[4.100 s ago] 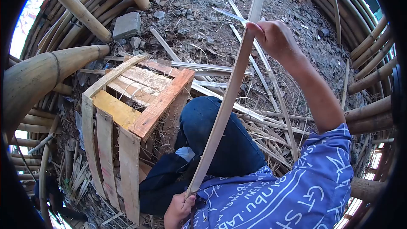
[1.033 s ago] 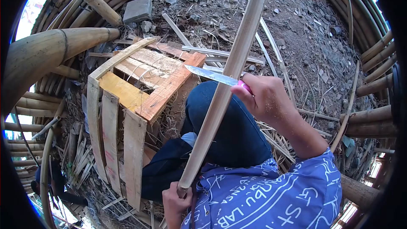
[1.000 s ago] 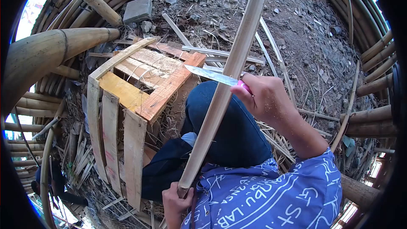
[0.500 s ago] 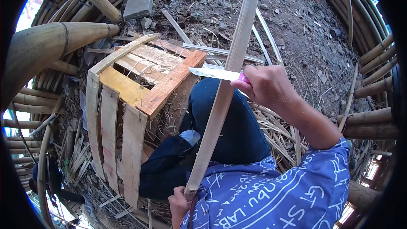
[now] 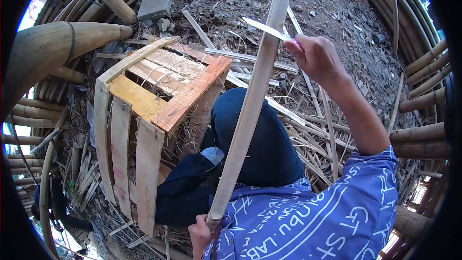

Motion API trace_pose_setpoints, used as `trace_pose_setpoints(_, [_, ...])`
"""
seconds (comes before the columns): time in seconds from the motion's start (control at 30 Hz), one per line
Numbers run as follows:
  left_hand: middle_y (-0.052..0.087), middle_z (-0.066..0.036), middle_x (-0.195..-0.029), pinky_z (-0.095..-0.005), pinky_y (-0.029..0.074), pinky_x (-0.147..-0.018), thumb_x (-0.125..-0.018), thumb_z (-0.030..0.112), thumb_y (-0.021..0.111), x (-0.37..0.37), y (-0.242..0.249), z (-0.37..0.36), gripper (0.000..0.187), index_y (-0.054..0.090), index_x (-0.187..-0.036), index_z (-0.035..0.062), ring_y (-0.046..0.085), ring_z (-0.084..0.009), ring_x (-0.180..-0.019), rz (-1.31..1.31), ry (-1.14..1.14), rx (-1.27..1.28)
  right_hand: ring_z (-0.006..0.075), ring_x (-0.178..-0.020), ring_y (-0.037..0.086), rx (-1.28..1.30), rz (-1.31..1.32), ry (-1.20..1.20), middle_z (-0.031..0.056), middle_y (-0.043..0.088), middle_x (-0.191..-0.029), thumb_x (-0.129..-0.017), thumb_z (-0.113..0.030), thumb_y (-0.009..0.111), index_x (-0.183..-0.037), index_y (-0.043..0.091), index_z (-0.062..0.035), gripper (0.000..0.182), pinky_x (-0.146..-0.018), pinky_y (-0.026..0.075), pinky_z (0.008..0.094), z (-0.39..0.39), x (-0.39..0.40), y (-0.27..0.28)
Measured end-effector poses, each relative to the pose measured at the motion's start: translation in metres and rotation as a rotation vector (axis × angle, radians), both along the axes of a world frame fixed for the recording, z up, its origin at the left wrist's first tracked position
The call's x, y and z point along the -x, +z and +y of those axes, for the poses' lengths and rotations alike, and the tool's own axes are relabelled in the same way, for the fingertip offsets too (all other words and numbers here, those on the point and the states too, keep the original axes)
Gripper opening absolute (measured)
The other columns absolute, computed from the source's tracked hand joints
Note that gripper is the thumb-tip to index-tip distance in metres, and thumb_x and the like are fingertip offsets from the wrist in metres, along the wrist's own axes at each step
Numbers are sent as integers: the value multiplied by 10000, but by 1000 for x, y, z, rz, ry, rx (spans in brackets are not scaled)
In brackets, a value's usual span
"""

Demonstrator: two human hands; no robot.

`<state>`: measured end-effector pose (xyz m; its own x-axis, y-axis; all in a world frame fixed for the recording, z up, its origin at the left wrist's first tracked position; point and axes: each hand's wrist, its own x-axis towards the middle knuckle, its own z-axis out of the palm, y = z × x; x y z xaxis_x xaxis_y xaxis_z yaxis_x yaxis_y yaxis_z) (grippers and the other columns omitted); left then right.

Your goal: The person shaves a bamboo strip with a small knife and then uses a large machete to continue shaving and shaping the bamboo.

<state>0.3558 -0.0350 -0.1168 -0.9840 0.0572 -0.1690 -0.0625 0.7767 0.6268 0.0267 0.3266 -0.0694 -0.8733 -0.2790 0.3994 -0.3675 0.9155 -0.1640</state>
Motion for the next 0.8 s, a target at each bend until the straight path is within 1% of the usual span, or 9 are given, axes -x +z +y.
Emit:
trace_pose_setpoints(0.1, [529, -111, -512, -367, 456, -435, -716, 238, 772, -6, 0, -2, 386, 523, -865, -17, 594, -284, -449, -19, 5, -13, 327, -499, 602, 28, -46, -94, 143, 555, -517, -949, -464, 494, -635, 582, -39, 535, -475, 464, 421, 14, 19, 1])
trace_pose_setpoints(0.23, [529, -108, -511, -372, 460, -441, -699, 214, 775, -7, -5, -3, 381, 524, -865, -20, 597, -287, -454, -21, 1, -20, 322, -525, 615, -2, 9, -79, 148, 567, -535, -949, -497, 473, -645, 599, -40, 564, -511, 479, 426, 15, 32, 3])
trace_pose_setpoints(0.43, [547, -121, -529, -369, 464, -448, -682, 208, 785, -1, 5, 2, 408, 525, -890, -29, 609, -293, -468, -7, -24, 38, 347, -556, 624, -46, -46, -152, 153, 597, -569, -951, -549, 423, -672, 618, -29, 622, -552, 497, 441, 30, 61, 9])
trace_pose_setpoints(0.5, [551, -122, -534, -369, 465, -450, -685, 208, 784, 1, 8, 2, 409, 526, -897, -29, 612, -294, -472, 0, -30, 36, 353, -584, 630, -29, 36, -153, 166, 607, -592, -954, -565, 394, -670, 619, -26, 650, -571, 503, 447, 37, 74, 9])
trace_pose_setpoints(0.57, [554, -124, -540, -369, 466, -453, -688, 208, 783, 2, 9, 3, 410, 528, -905, -29, 615, -295, -476, 0, -20, 36, 361, -615, 636, -33, -8, -190, 183, 615, -619, -951, -590, 366, -661, 615, -22, 685, -592, 504, 456, 37, 81, 13])
trace_pose_setpoints(0.63, [563, -124, -553, -367, 472, -461, -692, 215, 783, 4, 10, 3, 412, 531, -910, -27, 620, -295, -486, -47, 3, 44, 359, -628, 638, 36, 55, -226, 184, 609, -617, -950, -605, 348, -653, 610, -20, 706, -597, 495, 465, 34, 85, 17])
trace_pose_setpoints(0.67, [563, -124, -553, -367, 472, -461, -692, 215, 783, 4, 11, 3, 412, 531, -910, -27, 620, -295, -486, -55, 7, 45, 348, -558, 611, 98, -15, -232, 173, 598, -597, -955, -589, 359, -649, 606, -14, 697, -533, 477, 440, 34, 79, 21])
trace_pose_setpoints(0.7, [570, -122, -563, -363, 473, -463, -691, 225, 787, 5, 12, 4, 424, 529, -919, -23, 621, -295, -489, -62, 7, 62, 348, -558, 611, 96, -23, -229, 173, 598, -597, -955, -589, 359, -649, 606, -14, 697, -533, 477, 440, 29, 66, 25])
trace_pose_setpoints(0.8, [582, -116, -579, -357, 474, -463, -690, 241, 794, 13, 16, 7, 448, 525, -939, -17, 622, -292, -493, -63, 15, 90, 331, -457, 552, 251, -119, -72, 159, 550, -553, -963, -505, 434, -628, 569, -30, 597, -438, 430, 394, -7, 4, 24])
